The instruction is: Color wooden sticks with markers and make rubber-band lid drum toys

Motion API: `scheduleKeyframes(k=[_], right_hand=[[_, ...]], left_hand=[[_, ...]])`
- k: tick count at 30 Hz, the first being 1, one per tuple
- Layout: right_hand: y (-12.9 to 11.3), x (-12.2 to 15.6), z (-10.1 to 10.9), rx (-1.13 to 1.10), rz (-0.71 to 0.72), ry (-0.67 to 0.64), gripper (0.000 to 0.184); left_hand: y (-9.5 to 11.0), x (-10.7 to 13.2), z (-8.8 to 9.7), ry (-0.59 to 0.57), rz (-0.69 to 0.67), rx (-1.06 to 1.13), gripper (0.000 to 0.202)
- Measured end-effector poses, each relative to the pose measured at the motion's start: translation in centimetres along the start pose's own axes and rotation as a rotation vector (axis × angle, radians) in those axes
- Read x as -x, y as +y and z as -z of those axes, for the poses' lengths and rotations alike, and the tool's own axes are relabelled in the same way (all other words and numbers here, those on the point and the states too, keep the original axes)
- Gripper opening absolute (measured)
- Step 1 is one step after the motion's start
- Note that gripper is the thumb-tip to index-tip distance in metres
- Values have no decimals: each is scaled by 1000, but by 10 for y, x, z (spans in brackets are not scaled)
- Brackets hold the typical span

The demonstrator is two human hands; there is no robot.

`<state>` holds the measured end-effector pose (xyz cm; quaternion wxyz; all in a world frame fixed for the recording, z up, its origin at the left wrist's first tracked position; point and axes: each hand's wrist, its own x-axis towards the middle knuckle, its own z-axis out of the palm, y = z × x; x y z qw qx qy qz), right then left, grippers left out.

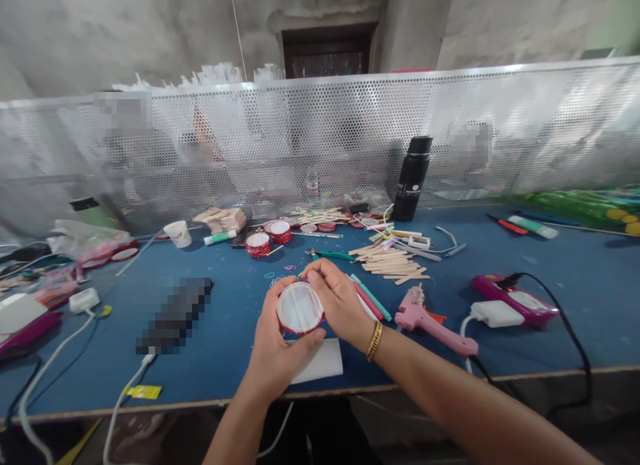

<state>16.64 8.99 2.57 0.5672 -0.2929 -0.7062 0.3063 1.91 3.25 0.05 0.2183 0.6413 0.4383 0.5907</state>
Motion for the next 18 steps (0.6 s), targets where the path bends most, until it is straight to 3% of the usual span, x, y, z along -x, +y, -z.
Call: scheduleKeyframes(k=[6,9,14,18], right_hand=[[-4,-1,2,-86,-18,-81,22],[-5,0,2,-91,-26,-78,19],[-3,2,0,-77,-23,-80,19],[0,2,-2,-56,-13,-76,19]], left_hand=[[-2,-1,5,-52,102,177,99],[2,-1,6,-74,123,260,98],[-1,0,5,-47,189,381,72],[-4,1,2,29,215,331,54]])
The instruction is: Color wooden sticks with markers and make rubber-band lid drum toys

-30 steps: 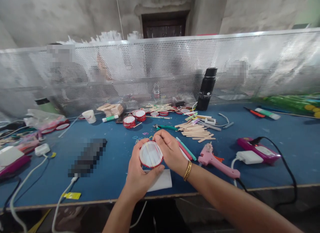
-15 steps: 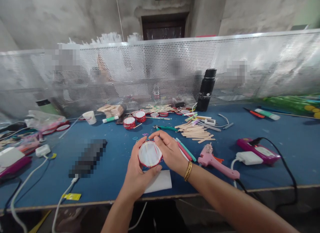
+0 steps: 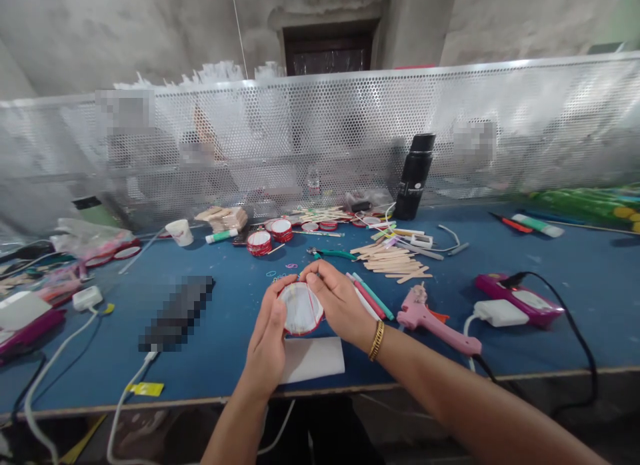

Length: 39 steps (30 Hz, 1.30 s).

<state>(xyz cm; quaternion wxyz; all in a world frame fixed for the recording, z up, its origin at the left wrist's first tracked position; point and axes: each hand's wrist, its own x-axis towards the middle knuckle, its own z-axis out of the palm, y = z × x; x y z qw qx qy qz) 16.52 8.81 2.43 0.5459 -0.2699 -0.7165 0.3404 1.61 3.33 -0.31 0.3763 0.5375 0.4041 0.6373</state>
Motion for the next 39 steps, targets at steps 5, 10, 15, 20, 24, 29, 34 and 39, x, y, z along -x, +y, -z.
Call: scheduleKeyframes(k=[5,10,15,20,24,29,34,39], right_hand=[[2,1,-1,31,12,12,19],[2,1,-1,45,10,10,19],[3,0,-1,53,8,8,19],[4,0,-1,68,13,13,19],[2,-1,0,49,14,-2,21],[0,-1,4,-67,-128,-172,28],[-3,1,9,-171,-125,-365,52],[-6,4,7,83,-26,-349,68]], left_hand=[[1,1,-2,9,-32,-67,49],[1,0,-2,-2,-19,-43,48],[2,0,0,-11,-32,-63,46],[-1,-1,1,1,-28,-51,46],[-1,-3,-1,33,-24,-32,48],[2,-5,-5,163,50,6,57],[-1,-6,-5,257,53,23,59],[2,-4,-7,307,55,16,61]])
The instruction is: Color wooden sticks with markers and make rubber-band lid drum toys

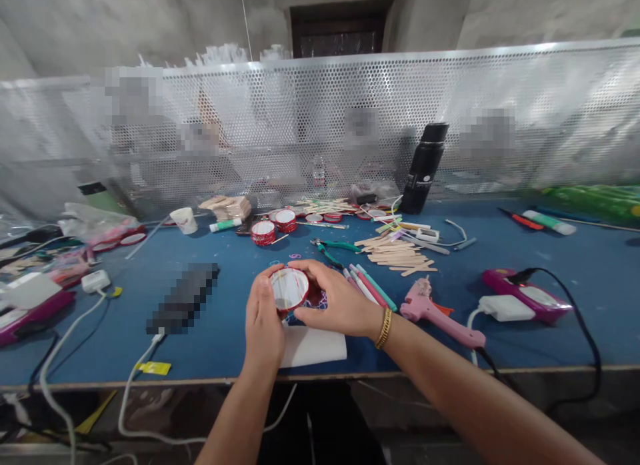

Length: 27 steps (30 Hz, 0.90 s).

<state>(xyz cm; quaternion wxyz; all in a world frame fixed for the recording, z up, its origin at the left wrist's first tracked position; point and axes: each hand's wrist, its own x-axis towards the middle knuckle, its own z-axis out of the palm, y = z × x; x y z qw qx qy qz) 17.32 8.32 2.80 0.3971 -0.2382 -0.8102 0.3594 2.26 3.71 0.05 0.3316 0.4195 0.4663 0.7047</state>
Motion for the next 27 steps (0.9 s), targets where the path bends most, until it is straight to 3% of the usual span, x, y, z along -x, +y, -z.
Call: scheduleKeyframes(k=[6,11,16,22,27], right_hand=[[6,-1,-3,140,16,46,66],[11,-3,2,132,2,82,53],[2,-7,6,71,1,106,25],[2,-8,4,148,-23,137,38],[8,-6,3,210,65,235,28]], left_hand=[[6,-1,-3,30,61,-86,74],[1,-8,-3,-5,148,-67,83],[-6,-9,0,-42,7,-53,72],[-1,-4,1,-63,-8,-18,65],[-1,-2,0,-45,-38,27,52]])
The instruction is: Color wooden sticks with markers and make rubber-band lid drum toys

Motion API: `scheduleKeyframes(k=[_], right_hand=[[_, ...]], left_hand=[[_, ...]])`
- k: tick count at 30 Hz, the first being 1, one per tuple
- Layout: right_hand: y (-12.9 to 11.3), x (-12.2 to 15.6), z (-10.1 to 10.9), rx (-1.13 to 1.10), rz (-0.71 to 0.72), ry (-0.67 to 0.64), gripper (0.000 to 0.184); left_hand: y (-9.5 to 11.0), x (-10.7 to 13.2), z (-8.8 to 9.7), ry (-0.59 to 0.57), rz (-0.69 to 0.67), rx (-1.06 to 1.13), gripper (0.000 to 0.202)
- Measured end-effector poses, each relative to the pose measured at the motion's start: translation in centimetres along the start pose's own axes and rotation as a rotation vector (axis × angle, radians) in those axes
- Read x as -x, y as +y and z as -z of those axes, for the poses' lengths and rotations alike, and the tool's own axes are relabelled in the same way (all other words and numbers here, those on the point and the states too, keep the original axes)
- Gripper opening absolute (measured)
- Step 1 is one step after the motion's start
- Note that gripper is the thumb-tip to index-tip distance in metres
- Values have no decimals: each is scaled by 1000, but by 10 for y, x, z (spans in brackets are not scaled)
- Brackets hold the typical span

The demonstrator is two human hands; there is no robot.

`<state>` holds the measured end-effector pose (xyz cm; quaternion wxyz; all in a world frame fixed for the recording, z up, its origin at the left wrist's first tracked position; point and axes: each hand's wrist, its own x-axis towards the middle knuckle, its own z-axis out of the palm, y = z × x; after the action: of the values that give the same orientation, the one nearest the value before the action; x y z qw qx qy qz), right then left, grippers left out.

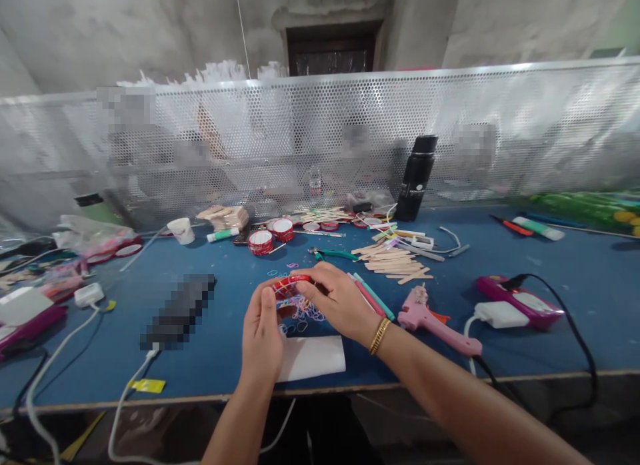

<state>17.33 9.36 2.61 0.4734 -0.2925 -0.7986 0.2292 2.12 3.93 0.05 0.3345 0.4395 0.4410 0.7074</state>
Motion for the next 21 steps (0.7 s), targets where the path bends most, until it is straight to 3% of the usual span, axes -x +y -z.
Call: scheduleKeyframes(k=[6,15,21], right_hand=[[-4,3,0,-100,-6,38,30],[-10,2,-1,-296,-151,54,26],[-9,0,-1,-340,-151,41,21]], left_hand=[[-5,-1,3,-74,-74,12,38],[-1,-1,5,-92,-135,-195,40],[-1,0,6,-113,-159,-258,40]])
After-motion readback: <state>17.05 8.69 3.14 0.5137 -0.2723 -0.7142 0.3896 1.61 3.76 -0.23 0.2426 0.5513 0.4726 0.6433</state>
